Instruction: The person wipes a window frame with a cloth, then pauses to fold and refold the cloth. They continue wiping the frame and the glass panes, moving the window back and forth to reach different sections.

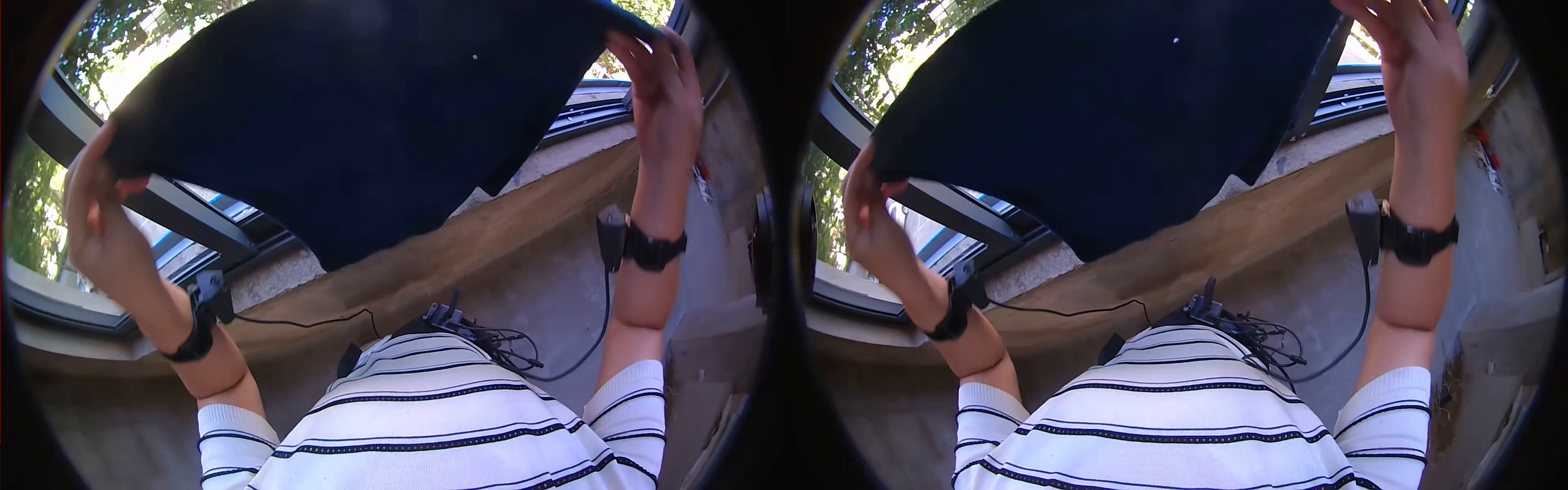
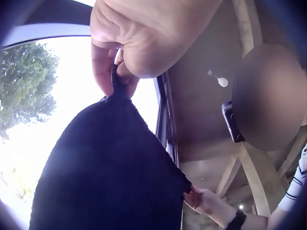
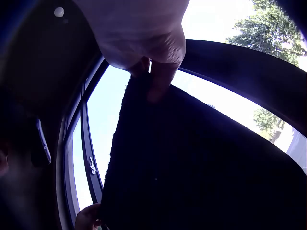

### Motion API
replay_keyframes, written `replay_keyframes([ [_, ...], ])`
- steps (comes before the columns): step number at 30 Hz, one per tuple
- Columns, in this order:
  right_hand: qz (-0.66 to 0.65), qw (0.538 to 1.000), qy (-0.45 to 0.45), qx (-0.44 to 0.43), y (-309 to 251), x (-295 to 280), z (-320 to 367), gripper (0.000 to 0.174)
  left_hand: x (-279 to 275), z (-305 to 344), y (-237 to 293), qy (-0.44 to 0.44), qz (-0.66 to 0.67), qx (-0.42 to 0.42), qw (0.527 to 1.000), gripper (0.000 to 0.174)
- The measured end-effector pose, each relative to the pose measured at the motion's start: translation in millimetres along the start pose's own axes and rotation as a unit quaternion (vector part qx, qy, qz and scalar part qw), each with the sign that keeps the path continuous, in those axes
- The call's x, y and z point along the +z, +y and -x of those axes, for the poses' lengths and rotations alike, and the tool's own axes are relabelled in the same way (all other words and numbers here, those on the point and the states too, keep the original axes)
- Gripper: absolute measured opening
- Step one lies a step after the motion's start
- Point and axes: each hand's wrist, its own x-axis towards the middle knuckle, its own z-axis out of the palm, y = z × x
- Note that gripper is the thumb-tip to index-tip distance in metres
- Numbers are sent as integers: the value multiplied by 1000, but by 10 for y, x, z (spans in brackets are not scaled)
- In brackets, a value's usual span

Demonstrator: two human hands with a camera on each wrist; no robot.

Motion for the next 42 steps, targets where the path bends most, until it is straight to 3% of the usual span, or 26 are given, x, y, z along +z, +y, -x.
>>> replay_keyframes([
  [2,17,999,20,-22,-81,294,435,24,-290,236,90,5,-42,-27,999,19],
  [3,36,997,42,-48,-113,396,646,24,-440,411,123,-9,-132,37,991,14],
  [4,44,998,-36,-22,-130,253,819,20,-553,654,160,-14,-103,65,992,11],
  [5,51,992,-114,4,-112,102,994,17,-646,841,239,-80,-42,29,995,11],
  [7,64,985,-80,136,-41,88,1435,16,-688,1091,369,-234,17,-92,968,17],
  [9,58,962,-55,261,83,78,1758,12,-652,1392,356,-300,-19,-178,937,24],
  [10,53,958,-61,275,237,54,1819,12,-578,1517,289,-319,2,-241,917,28],
  [12,94,923,-32,372,371,40,1945,8,-478,1633,226,-332,-30,-251,909,28],
  [17,160,894,-52,415,911,152,1850,12,-27,1821,-125,-309,-40,-282,908,11],
  [19,132,904,-74,401,1251,138,1958,12,136,1968,-246,-326,-44,-318,889,12],
  [21,97,908,-60,403,1411,160,1984,12,235,2013,-280,-333,-65,-303,890,15],
  [25,198,896,-75,390,1486,223,1882,19,283,2093,-340,-375,-142,-274,874,15],
  [28,186,882,-97,421,1620,334,1954,24,285,2117,-348,-423,-140,-271,853,15],
  [31,199,876,-137,417,1707,417,2019,23,289,2131,-368,-417,-72,-323,847,15],
  [33,281,881,-159,345,1750,434,2055,20,295,2172,-408,-348,53,-430,831,14],
  [34,281,881,-160,345,1764,414,2047,20,284,2172,-401,-348,53,-431,831,14],
  [36,374,864,-220,256,1792,386,1999,17,263,2147,-398,-273,152,-535,785,11],
  [37,373,864,-220,256,1770,391,1981,17,261,2114,-395,-272,151,-535,785,11],
  [39,229,889,-120,378,1681,420,1879,14,246,1998,-343,-222,157,-444,854,10],
  [40,180,917,-74,349,1569,464,1835,12,227,1864,-227,-202,135,-419,875,10],
  [42,174,964,-74,186,1295,509,1689,11,152,1669,-93,-136,116,-322,930,15],
])
